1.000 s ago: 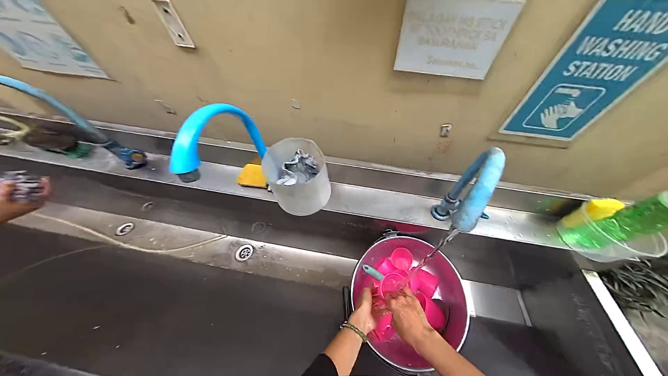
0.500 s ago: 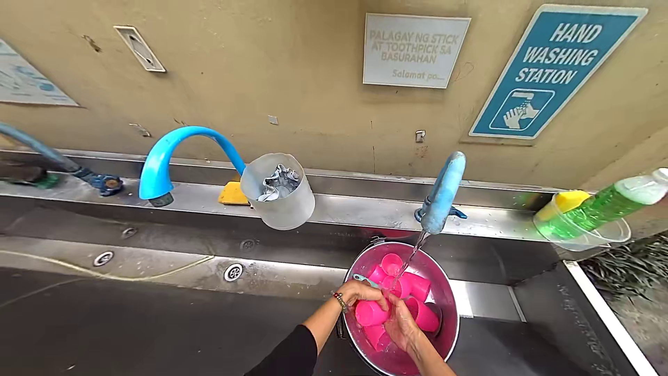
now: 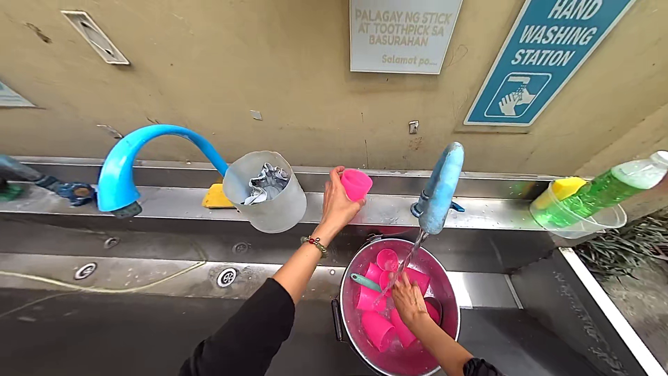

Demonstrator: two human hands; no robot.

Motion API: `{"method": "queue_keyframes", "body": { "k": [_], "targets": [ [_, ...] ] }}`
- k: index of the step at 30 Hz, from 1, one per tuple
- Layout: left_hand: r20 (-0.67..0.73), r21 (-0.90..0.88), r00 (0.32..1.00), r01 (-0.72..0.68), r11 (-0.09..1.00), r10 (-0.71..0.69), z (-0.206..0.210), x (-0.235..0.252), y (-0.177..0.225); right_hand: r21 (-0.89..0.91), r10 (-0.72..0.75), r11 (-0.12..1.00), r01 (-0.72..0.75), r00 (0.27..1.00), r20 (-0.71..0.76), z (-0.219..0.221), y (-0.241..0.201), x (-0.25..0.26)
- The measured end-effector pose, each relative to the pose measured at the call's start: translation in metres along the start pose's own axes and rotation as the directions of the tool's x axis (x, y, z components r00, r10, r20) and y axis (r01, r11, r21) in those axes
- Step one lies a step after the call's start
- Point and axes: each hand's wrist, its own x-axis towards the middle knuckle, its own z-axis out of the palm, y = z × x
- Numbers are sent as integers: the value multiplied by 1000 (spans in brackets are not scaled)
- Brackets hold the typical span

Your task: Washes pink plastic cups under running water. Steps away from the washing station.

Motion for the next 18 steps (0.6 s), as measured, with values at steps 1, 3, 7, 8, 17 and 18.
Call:
{"method": "queue_keyframes", "body": {
  "k": [1,3,7,8,17,18],
  "targets": [
    [-74,-50,997,-8,999,4,7,3,-10,9,-36,999,36,999,9,4,5,2],
    [-149,-144,988,8,990,-30,20,8,-34,74,-71,995,72,997,-9,5,15,1],
    [-151,-191,988,9,982,-39,29,9,-66,249,-10,968,29,997,-75,-29,2,-30],
    [-127,-174,991,13,985,-36,28,4,-66,287,-43,955,80,990,-133,-37,-4,-43],
    [329,-312,826,553,773,-459,76,-159,-76,453,-3,854,257,872,-489,-22,-25,-63],
    [446,-384,722,689,615,-530,82,-170,-80,493,41,824,280,837,-545,-14,-27,-63]
  ]
}}
